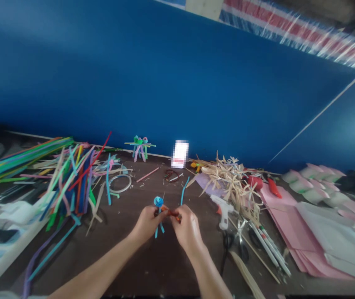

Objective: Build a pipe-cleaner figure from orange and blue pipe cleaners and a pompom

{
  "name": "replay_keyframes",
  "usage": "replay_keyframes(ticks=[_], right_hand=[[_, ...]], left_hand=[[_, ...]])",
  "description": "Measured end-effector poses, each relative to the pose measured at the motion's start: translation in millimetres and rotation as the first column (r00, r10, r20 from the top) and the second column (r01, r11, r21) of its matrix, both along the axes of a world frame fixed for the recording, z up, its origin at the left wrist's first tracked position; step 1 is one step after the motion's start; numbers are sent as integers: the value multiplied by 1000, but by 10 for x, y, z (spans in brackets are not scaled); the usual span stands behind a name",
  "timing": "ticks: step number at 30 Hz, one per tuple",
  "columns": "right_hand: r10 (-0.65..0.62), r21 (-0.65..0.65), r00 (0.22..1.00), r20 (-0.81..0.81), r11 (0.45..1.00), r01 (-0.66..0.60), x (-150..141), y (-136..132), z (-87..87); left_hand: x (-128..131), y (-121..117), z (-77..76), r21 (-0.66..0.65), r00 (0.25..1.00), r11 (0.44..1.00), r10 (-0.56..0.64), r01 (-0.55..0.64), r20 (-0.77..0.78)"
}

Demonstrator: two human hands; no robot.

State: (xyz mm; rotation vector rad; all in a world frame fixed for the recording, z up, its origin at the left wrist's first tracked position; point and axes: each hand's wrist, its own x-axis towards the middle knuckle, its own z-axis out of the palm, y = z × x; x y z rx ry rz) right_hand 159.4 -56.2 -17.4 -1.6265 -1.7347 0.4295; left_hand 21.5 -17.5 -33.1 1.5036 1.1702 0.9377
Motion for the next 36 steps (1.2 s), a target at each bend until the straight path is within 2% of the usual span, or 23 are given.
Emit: replay_keyframes(ticks=[3, 7, 14, 18, 22, 24, 26, 29, 32, 34, 36], right_hand=[[-6, -41, 997, -80, 999, 2, 21, 16, 11], [10, -119, 988, -153, 992, -29, 52, 21, 51], [36, -310, 929, -369, 937, -160, 60, 29, 173], [56, -345, 892, -449, 910, -231, 59, 25, 218], [63, -389, 871, -488, 877, -281, 29, 1, 250], [33, -423, 853, -520, 858, -292, 7, -1, 246], [-20, -443, 814, -581, 847, -295, -3, 11, 213], [-82, -442, 700, -710, 825, -352, 28, 40, 121], [-126, -435, 603, -787, 807, -400, 77, 49, 25], [-141, -434, 592, -793, 813, -388, 81, 41, -17], [-129, -423, 616, -777, 832, -359, 52, 33, -41]], left_hand=[[-43, 13, 101, 12, 998, 998, -64, 64, 12], [-125, 56, 264, 69, 976, 974, -214, 215, -30], [-204, 102, 446, 145, 913, 902, -394, 407, -107], [-224, 98, 555, 159, 875, 863, -460, 480, -150], [-254, 118, 660, 120, 810, 806, -557, 580, -182], [-263, 151, 646, 70, 804, 806, -571, 587, -165], [-266, 200, 570, 12, 822, 827, -557, 562, -115], [-261, 271, 397, -53, 845, 844, -535, 534, -11], [-248, 300, 266, -131, 886, 876, -454, 464, 99], [-232, 298, 234, -183, 907, 891, -392, 416, 153], [-211, 292, 234, -222, 911, 888, -368, 404, 184]])
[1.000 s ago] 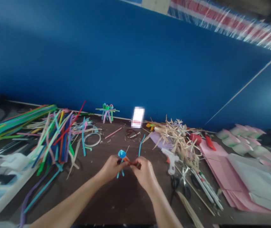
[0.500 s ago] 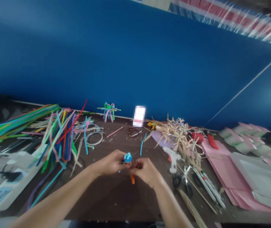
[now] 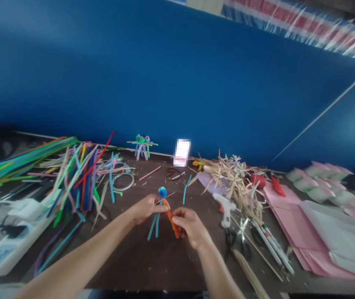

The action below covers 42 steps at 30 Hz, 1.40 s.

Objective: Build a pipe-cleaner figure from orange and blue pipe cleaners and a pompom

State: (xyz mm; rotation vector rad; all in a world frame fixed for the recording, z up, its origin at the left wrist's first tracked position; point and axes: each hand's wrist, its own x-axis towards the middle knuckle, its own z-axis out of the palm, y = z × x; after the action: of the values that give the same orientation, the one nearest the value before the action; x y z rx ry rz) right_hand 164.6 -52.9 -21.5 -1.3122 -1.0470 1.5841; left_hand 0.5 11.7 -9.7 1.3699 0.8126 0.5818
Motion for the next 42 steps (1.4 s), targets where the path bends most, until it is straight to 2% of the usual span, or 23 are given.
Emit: replay_keyframes(ticks=[4, 7, 13, 16, 19, 23, 25, 27, 28, 29, 32, 35, 38, 42], right_hand=[[-94, 96, 989, 112, 992, 83, -87, 7, -33], [-122, 104, 980, 156, 989, 107, -109, 27, -70], [-166, 94, 970, 179, 984, 151, -97, 54, -146], [-131, 78, 978, 160, 990, 120, -98, 56, -178], [-121, 100, 979, 162, 989, 106, -89, 59, -229], [-242, 169, 959, 150, 962, 216, -57, 76, -329], [-283, 168, 947, 149, 951, 258, -43, 85, -376], [-293, 152, 944, 151, 951, 270, -36, 90, -409], [-289, 150, 945, 153, 952, 267, -35, 92, -419], [-282, 152, 947, 154, 954, 260, -35, 93, -425], [-265, 164, 951, 159, 957, 240, -30, 98, -432], [-258, 151, 953, 157, 960, 235, -15, 107, -444], [-257, 145, 953, 160, 961, 235, -5, 111, -457], [-253, 141, 951, 177, 963, 230, -12, 105, -442]], left_hand=[[41, -2, 7, -7, 999, 1000, -28, 28, 18], [68, -14, -39, 15, 999, 999, -33, 33, 19], [149, -66, -197, -18, 991, 996, 87, -85, 102], [172, -65, -247, 16, 987, 991, 131, -133, 93], [147, -71, -263, 149, 995, 983, 103, -103, 7], [28, -90, -217, 355, 968, 934, 118, -32, -222], [-76, -57, -144, 408, 934, 913, 120, 30, -337], [-222, 32, -35, 428, 870, 896, 112, 121, -481], [-313, 99, 29, 426, 811, 892, 133, 153, -570], [-417, 177, 96, 435, 716, 888, 205, 151, -667], [-791, 442, 287, 474, 553, 877, 360, 73, -751], [-1185, 663, 429, 532, 347, 846, 507, -26, -789], [-1485, 785, 482, 553, 189, 827, 563, -107, -805], [-1683, 855, 406, 543, 91, 822, 562, -172, -822]])
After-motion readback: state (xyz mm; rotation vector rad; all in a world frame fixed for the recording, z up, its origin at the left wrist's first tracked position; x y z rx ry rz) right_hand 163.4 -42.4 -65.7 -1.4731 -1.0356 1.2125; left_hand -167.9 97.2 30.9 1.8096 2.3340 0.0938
